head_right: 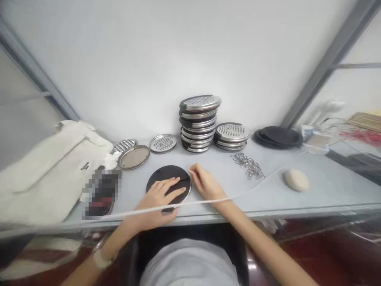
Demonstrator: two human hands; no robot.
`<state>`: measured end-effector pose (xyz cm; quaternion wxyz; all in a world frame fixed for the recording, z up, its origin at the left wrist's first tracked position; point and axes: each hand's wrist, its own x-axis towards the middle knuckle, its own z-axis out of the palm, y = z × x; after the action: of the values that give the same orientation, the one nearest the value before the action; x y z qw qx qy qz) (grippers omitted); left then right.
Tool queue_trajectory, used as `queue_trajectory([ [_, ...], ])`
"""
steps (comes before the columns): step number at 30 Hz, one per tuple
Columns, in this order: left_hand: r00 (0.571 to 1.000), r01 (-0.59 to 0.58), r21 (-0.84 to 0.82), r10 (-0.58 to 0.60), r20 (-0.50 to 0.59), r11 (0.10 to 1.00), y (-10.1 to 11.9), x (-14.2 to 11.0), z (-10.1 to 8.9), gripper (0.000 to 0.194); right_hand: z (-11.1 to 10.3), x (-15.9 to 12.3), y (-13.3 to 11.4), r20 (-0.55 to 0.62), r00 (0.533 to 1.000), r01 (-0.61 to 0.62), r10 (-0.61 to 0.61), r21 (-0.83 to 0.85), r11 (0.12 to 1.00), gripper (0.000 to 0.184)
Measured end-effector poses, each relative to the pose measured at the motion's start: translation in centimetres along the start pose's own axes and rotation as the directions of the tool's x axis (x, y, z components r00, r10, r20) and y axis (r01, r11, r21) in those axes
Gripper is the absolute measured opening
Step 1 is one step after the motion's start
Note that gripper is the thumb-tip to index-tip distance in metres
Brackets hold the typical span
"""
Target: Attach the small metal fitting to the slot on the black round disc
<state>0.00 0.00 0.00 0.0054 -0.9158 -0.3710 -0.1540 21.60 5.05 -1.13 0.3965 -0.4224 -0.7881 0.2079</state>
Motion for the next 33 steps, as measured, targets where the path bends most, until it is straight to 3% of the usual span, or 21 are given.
queue_trajectory([
  [9, 1.000, -0.005, -0.008, 0.004, -0.024, 1.000, 0.1, 0.2, -0.1, 0.051, 0.2, 0.4, 0.2, -0.016, 1.000, 0.017, -0.017, 0.014, 1.000, 0.009],
  [16, 0.999, -0.008, -0.008, 0.008, -0.037, 1.000, -0.1, 0.1, 0.0, 0.052, 0.4, 0.3, 0.3, 0.088, 0.989, 0.120, -0.119, -0.002, 0.993, 0.019],
  [25, 0.999, -0.005, -0.015, 0.004, -0.033, 1.000, 0.1, 0.2, -0.1, 0.050, 0.7, 0.2, 1.2, 0.001, 1.000, 0.031, -0.031, -0.047, 0.998, 0.018],
  [33, 0.999, -0.008, -0.003, 0.007, -0.049, 1.000, 0.1, 0.2, -0.1, 0.053, 0.4, 0.3, 0.6, 0.079, 0.987, 0.143, -0.137, -0.084, 0.986, 0.027],
])
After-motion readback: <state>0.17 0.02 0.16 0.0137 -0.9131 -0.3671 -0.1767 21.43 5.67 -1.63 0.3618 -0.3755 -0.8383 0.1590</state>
